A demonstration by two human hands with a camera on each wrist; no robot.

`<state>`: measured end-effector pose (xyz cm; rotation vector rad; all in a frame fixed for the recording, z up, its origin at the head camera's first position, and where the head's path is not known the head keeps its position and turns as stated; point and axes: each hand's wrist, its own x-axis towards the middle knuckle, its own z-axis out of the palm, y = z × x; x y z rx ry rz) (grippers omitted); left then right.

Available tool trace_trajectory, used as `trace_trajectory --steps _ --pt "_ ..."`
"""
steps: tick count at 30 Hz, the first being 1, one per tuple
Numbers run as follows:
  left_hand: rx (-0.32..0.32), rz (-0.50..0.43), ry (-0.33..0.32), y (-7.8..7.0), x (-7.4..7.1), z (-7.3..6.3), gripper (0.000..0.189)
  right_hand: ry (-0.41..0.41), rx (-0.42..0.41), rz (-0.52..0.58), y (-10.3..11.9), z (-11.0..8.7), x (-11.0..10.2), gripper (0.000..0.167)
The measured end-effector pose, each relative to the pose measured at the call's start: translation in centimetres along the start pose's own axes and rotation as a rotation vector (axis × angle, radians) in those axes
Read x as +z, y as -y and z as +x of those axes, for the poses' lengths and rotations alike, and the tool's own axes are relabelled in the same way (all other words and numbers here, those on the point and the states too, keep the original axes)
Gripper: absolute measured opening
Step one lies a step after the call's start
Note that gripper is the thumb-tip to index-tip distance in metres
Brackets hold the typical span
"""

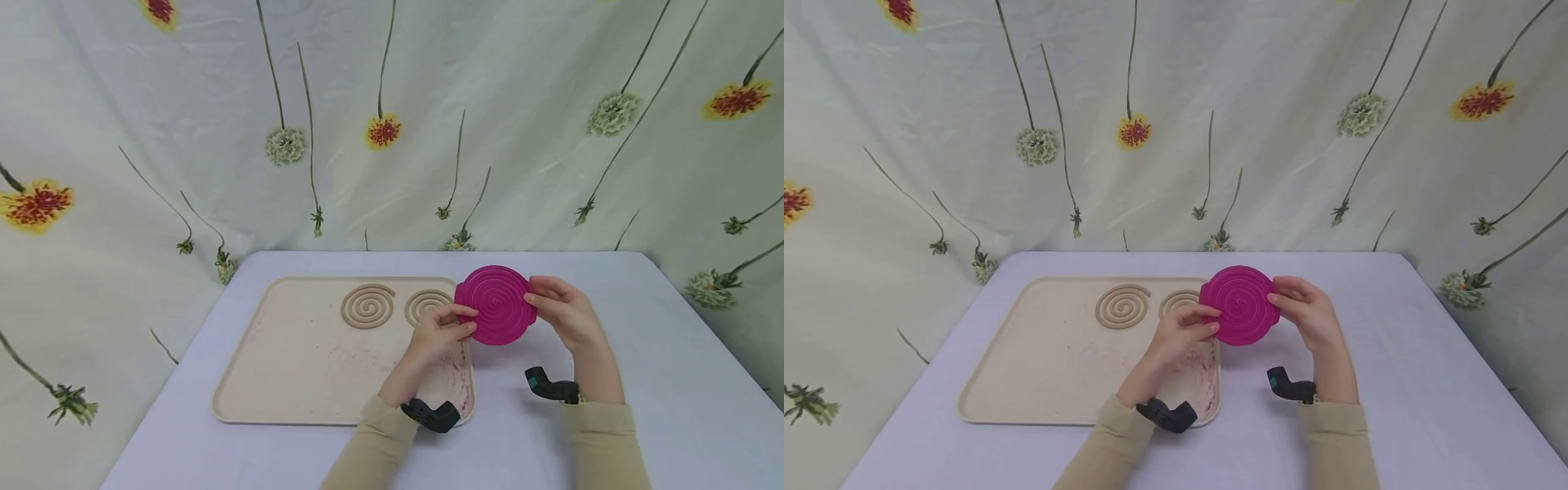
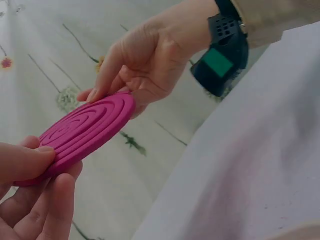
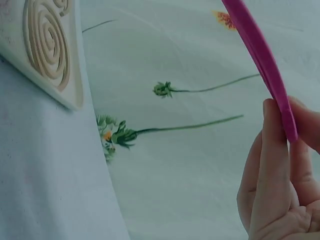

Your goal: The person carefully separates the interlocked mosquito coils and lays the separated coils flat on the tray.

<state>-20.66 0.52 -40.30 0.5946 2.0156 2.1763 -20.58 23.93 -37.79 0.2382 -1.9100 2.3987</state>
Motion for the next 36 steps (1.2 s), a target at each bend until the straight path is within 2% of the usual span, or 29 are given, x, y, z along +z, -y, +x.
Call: trace_trajectory --steps 3,6,9,11,13,17,19,22,25,29,33,36 --pt "0.055 -0.024 0.008 -0.6 -1.3 -0.1 0.022 0.015 -0.012 -0.024 0.5 -0.1 1.5 0.026" --pt "0.092 -0.071 0.004 -1.2 -2.4 -0.2 0.024 0.076 -0.003 -0.101 0.9 -0.2 2.8 0.032" --pt "0.098 -0.113 -0.016 -1.6 -3.0 -0.4 0.026 0.156 -0.003 -0.212 0.9 -0.4 4.1 0.041" --pt "0.102 -0.116 -0.038 -1.7 -3.2 -0.5 0.028 0.179 -0.024 -0.283 0.8 -0.5 5.0 0.043" --pt "0.115 -0.062 -0.076 -1.6 -3.1 -0.5 0.029 0.164 -0.057 -0.341 0.6 -0.7 6.1 0.042" --pt "0.165 0.109 -0.167 -1.5 -2.6 -0.3 0.028 0.082 -0.131 -0.446 0.2 -1.1 8.1 0.042" --pt "0.179 0.162 -0.209 -2.0 -2.3 -0.3 0.027 0.066 -0.150 -0.474 0.0 -1.3 9.0 0.043" --pt "0.162 0.133 -0.242 -3.3 -2.1 -0.8 0.025 0.088 -0.153 -0.486 -0.1 -1.3 9.9 0.044" --pt "0.121 0.022 -0.262 -3.4 -2.2 -0.8 0.023 0.151 -0.180 -0.444 -0.3 -1.4 10.3 0.041" --pt "0.078 -0.109 -0.273 -2.1 -2.4 -0.2 0.024 0.161 -0.223 -0.406 -0.6 -1.4 10.4 0.047" --pt "0.066 -0.082 -0.266 -2.1 -2.2 -0.4 0.025 0.080 -0.189 -0.437 -0.9 -1.2 10.5 0.033" --pt "0.076 0.002 -0.258 -2.2 -1.9 -0.6 0.023 0.074 -0.174 -0.443 -1.0 -1.1 10.4 0.031"
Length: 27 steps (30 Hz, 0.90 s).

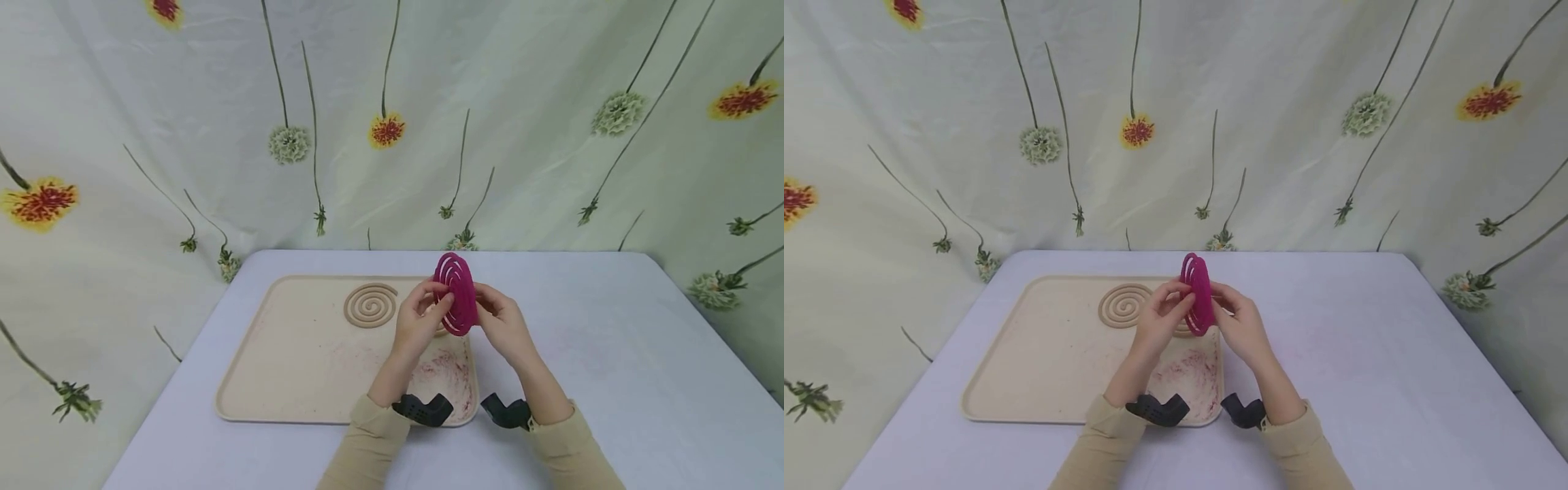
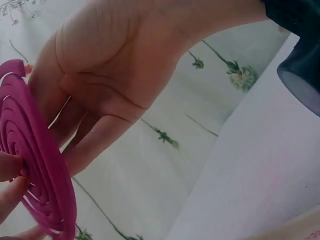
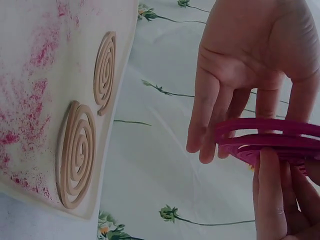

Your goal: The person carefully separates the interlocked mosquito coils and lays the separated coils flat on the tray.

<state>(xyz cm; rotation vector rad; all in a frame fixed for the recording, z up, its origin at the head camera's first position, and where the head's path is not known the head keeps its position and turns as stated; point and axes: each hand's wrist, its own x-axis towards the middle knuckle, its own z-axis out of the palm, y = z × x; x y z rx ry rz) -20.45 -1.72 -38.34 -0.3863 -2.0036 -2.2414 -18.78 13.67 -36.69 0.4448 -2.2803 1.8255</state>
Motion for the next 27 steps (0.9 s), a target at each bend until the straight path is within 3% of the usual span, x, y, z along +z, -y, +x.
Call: trace_trajectory --steps 4,11,21,27 --pt "0.045 0.119 0.011 -0.7 0.0 -0.3 0.020 0.046 -0.019 0.013 -0.1 0.0 -0.4 0.034" --pt "0.178 0.249 0.031 -3.8 0.3 -1.6 0.017 0.058 -0.029 0.052 -0.1 0.0 -0.9 0.035" --pt "0.212 0.175 -0.037 -3.9 0.1 -1.6 0.009 0.058 -0.035 -0.031 -0.1 0.0 -0.1 0.037" --pt "0.253 0.201 -0.073 -4.1 0.4 -1.7 0.009 0.003 -0.029 -0.065 0.0 -0.2 0.1 0.036"
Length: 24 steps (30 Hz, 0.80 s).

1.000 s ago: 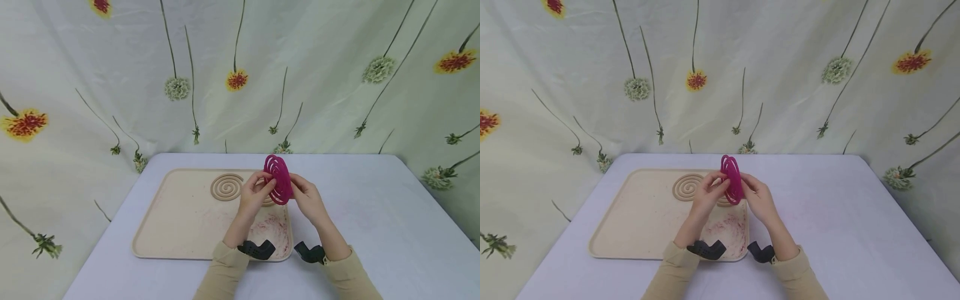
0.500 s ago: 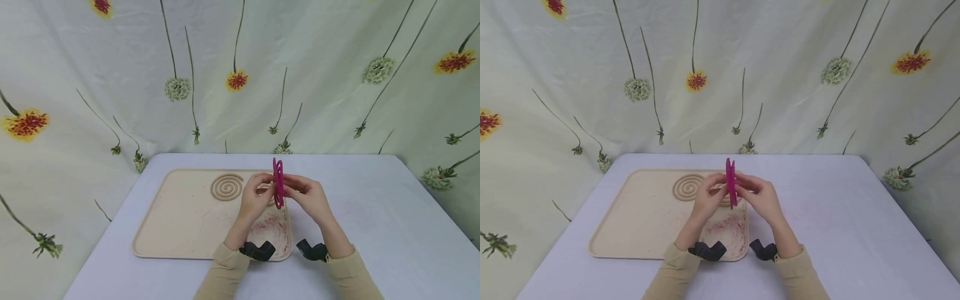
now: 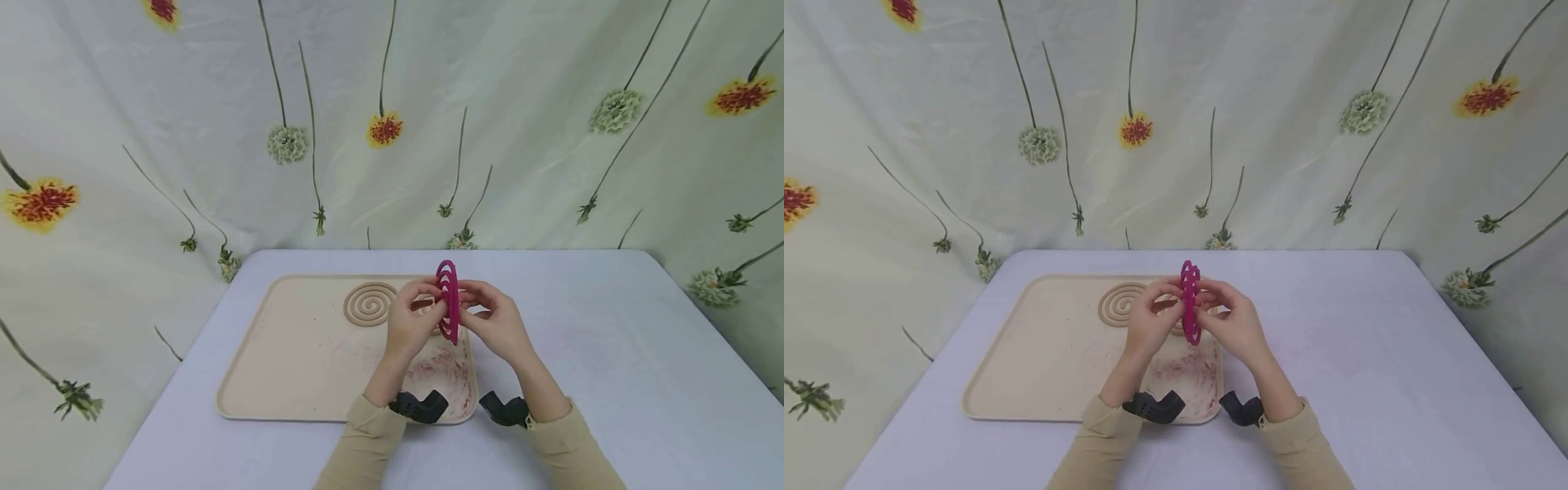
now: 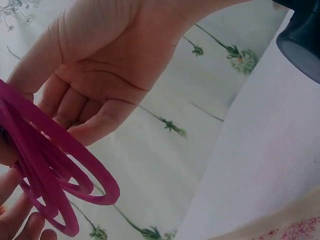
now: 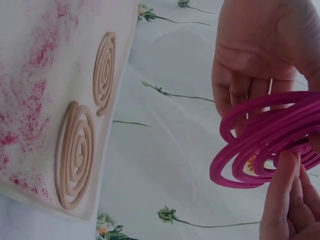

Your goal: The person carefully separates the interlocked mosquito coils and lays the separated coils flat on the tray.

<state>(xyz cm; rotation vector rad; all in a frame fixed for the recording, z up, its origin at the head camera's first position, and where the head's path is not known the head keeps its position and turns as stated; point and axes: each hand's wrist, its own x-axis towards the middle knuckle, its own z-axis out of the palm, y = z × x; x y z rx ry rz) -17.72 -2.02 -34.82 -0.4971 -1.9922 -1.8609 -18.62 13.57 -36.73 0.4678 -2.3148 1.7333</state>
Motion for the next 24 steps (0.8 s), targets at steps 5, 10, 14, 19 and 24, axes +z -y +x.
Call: trace_trajectory --steps 5,10,14,19,24 --pt "0.004 0.014 -0.022 0.3 0.1 -0.1 0.014 -0.007 0.012 -0.005 0.0 0.0 -0.1 0.036" --pt "-0.094 -0.167 0.087 2.5 0.0 0.3 0.035 0.003 -0.009 0.031 -0.2 0.0 -0.1 0.036" --pt "-0.163 -0.250 0.163 3.9 -0.1 0.6 0.046 0.006 -0.023 0.057 -0.1 -0.1 -0.1 0.035" --pt "-0.152 -0.175 0.110 4.2 -0.1 0.7 0.049 -0.023 -0.037 0.003 0.2 -0.1 -0.2 0.038" --pt "-0.159 -0.136 0.049 2.5 -0.3 0.6 0.053 -0.063 -0.017 -0.035 0.4 -0.1 -0.3 0.041"
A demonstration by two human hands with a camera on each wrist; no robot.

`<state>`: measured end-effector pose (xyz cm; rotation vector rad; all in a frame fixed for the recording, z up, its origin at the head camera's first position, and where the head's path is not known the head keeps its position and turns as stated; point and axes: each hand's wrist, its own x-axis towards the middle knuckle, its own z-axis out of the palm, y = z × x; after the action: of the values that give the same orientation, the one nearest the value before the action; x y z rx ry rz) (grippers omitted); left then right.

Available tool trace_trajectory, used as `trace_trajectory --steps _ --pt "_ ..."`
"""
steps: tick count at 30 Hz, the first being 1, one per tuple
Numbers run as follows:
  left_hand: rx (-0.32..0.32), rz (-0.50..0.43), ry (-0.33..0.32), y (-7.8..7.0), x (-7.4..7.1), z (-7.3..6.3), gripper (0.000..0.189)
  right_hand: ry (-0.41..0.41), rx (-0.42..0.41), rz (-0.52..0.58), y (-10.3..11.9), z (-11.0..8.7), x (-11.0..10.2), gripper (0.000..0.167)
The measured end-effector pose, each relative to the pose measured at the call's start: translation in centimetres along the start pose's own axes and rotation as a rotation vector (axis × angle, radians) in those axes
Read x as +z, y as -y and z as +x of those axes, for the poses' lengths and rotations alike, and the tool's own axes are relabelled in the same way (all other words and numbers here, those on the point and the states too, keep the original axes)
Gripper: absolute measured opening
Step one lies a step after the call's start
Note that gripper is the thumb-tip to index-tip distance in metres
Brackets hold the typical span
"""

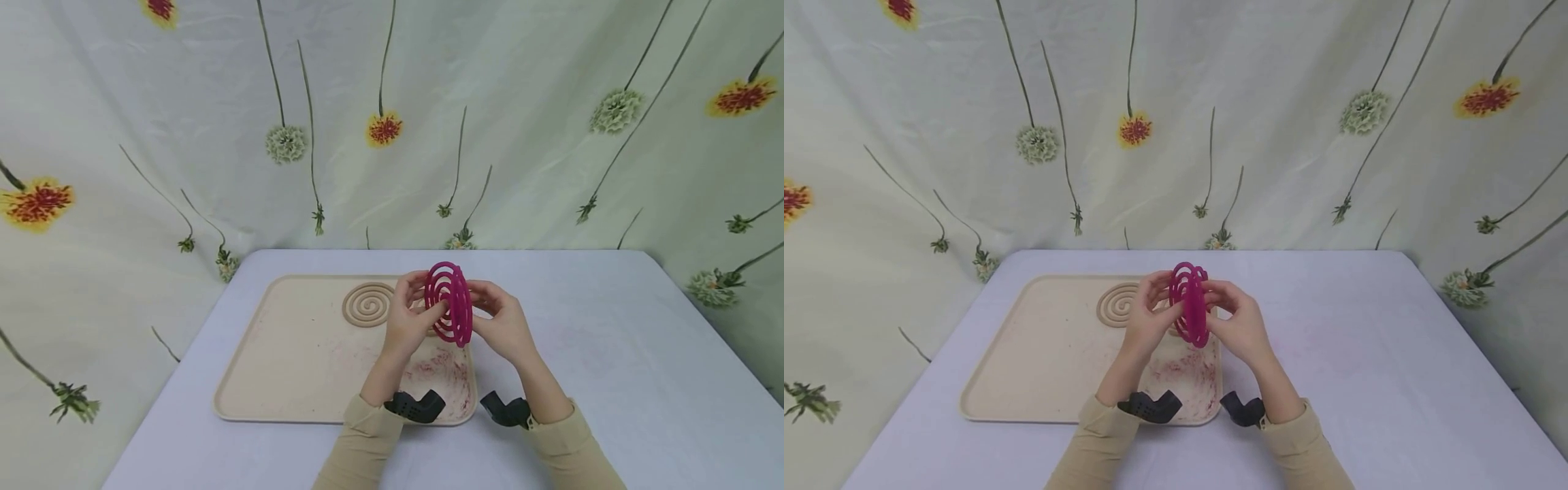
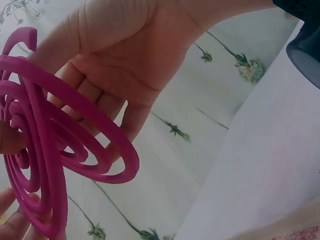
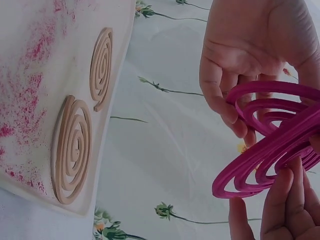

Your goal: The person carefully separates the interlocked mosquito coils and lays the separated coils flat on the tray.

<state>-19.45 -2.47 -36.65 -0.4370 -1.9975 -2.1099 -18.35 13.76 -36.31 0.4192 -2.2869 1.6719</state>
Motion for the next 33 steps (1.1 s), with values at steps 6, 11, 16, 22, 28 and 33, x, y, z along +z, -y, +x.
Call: trace_trajectory --steps 6,11,16,22,28,33 --pt "0.034 0.008 -0.042 0.7 -0.2 0.3 0.058 -0.030 0.007 -0.006 -0.3 0.2 -0.1 0.043" --pt "0.067 -0.016 -0.053 1.2 -0.4 0.4 0.058 -0.044 0.014 0.003 -0.4 0.2 -0.1 0.041" --pt "0.088 -0.038 -0.052 0.8 -0.5 0.4 0.056 -0.047 -0.026 0.053 -0.3 0.2 -0.1 0.038" --pt "0.111 -0.021 -0.063 0.7 -0.7 0.4 0.057 -0.081 -0.021 0.037 -0.2 0.1 0.0 0.037" --pt "0.071 -0.092 -0.053 0.7 -1.0 0.4 0.056 -0.096 -0.025 0.000 -0.4 0.1 -0.2 0.037" --pt "0.069 -0.117 -0.026 0.5 -1.6 0.6 0.058 -0.092 0.009 -0.002 -0.3 0.4 -0.9 0.058"
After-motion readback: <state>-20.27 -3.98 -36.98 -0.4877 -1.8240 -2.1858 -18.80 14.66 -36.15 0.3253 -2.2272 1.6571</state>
